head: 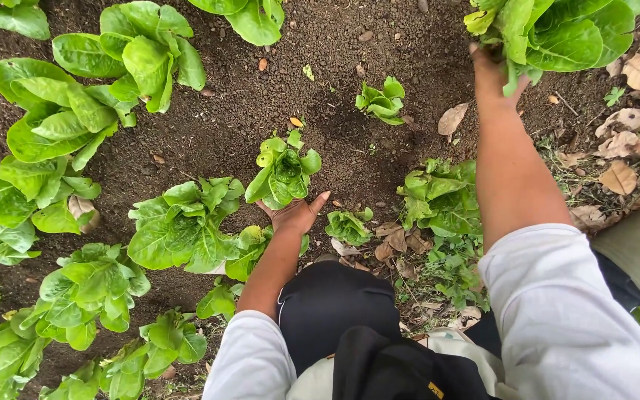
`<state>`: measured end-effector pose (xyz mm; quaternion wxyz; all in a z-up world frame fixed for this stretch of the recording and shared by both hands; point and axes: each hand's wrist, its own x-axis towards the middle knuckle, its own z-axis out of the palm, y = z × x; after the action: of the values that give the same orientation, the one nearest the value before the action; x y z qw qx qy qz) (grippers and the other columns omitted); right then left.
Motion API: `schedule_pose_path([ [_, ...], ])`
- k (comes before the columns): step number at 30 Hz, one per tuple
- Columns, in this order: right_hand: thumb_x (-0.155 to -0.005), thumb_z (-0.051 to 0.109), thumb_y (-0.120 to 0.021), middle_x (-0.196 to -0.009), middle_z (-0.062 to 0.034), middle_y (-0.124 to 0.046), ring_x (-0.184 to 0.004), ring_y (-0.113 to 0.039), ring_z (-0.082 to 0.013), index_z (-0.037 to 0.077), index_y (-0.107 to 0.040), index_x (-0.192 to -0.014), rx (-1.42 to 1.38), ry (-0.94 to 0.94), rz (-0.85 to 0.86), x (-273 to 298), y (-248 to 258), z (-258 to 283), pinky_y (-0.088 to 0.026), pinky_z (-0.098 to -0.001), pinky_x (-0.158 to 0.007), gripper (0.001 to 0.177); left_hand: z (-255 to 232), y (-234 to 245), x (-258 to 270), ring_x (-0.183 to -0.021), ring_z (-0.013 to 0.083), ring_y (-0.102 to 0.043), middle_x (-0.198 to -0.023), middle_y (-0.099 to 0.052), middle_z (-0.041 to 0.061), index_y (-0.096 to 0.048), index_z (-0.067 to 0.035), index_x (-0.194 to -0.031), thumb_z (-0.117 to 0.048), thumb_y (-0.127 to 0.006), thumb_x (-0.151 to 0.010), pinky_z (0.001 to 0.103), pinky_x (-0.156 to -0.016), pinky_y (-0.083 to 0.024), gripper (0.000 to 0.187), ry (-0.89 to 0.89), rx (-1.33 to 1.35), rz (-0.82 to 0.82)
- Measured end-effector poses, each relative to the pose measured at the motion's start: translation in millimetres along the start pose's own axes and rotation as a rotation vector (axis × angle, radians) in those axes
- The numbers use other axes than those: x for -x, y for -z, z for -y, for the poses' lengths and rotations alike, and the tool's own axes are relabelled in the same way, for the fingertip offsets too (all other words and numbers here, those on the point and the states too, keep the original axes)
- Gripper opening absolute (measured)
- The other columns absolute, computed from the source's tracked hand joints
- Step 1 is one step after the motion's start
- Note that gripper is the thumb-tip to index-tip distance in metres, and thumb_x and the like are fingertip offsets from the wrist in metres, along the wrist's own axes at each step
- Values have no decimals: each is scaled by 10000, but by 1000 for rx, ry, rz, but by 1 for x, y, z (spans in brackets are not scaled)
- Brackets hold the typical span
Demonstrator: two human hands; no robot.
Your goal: The person weeds a garden bed by hand, pulling small unwanted plants from the soil around rows of green leafy vegetables. The person moves along the rows, clearing the area between the crops and discarding the weeds to the side.
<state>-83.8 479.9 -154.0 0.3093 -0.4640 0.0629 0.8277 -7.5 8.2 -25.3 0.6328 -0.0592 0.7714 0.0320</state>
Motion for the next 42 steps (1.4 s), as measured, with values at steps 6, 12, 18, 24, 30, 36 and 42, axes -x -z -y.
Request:
schedule_pose_path([
  [6, -1016, 294, -828, -1518, -56, -573, -1433, -476, -265, 100, -448, -1484, 2005, 802, -13, -11, 43, 36, -376, -363, -1201, 634, -2, 1, 0, -1581, 363, 179, -1740, 132, 71, 92, -244, -1656, -929, -128, -744, 709, -1168, 182, 1162, 16, -46, 32],
  [12, -1056, 28, -615, -833, -173, -700, -636, -709, -228, 5, -702, -1103, 2602, 147, 306, 160, 1, 16, -611, -354, -653, 101, 1, 3, 10, -1586, 400, 59, -1735, -5, 136, -59, -138, -1673, -963, -123, -836, 710, -1181, 177, 1177, -48, -57, -65],
  [18, -831, 336, -928, -1349, -373, -371, -1194, -570, -562, 21, -392, -1557, 2715, 293, 214, 212, -20, -32, -519, -639, -1004, 956, 6, -8, 2, -1588, 392, 69, -1737, 1, 129, -57, -141, -1672, -958, -129, -840, 713, -1184, 171, 1169, -56, -53, -77],
  [24, -967, 141, -771, -1101, -125, -544, -905, -743, -379, 94, -757, -1141, 2799, 945, 350, 103, 94, 44, -663, -461, -749, 180, 0, 9, 19, -1587, 408, 37, -1729, -24, 164, -92, -88, -1664, -967, -77, -833, 693, -1192, 185, 1210, -51, -68, -51],
  [30, -905, 167, -778, -1077, -106, -658, -859, -760, -341, 286, -803, -1041, 3052, 1027, 340, 137, 66, 137, -675, -430, -714, 183, 1, 12, 20, -1580, 423, -56, -1706, -155, 178, -167, -87, -1653, -973, -22, -819, 710, -1139, 263, 1226, -80, -55, -5],
  [36, -932, -134, -513, -1407, -327, -306, -1016, -560, -484, 161, -386, -1592, 2886, 223, -385, 249, -44, 118, -567, -598, -858, 734, 7, 2, 3, -1582, 381, 177, -1735, 109, 108, 20, -216, -1659, -927, -37, -744, 688, -1148, 254, 1160, -32, -71, 57],
  [42, -968, 191, -603, -1595, -183, -376, -1308, -533, -446, 224, -512, -1531, 3121, 84, -216, 258, -46, 90, -492, -609, -1020, 571, 10, 5, 7, -1582, 359, 204, -1736, 142, 75, 26, -243, -1661, -955, -124, -724, 684, -1169, 218, 1186, -16, -35, 56],
])
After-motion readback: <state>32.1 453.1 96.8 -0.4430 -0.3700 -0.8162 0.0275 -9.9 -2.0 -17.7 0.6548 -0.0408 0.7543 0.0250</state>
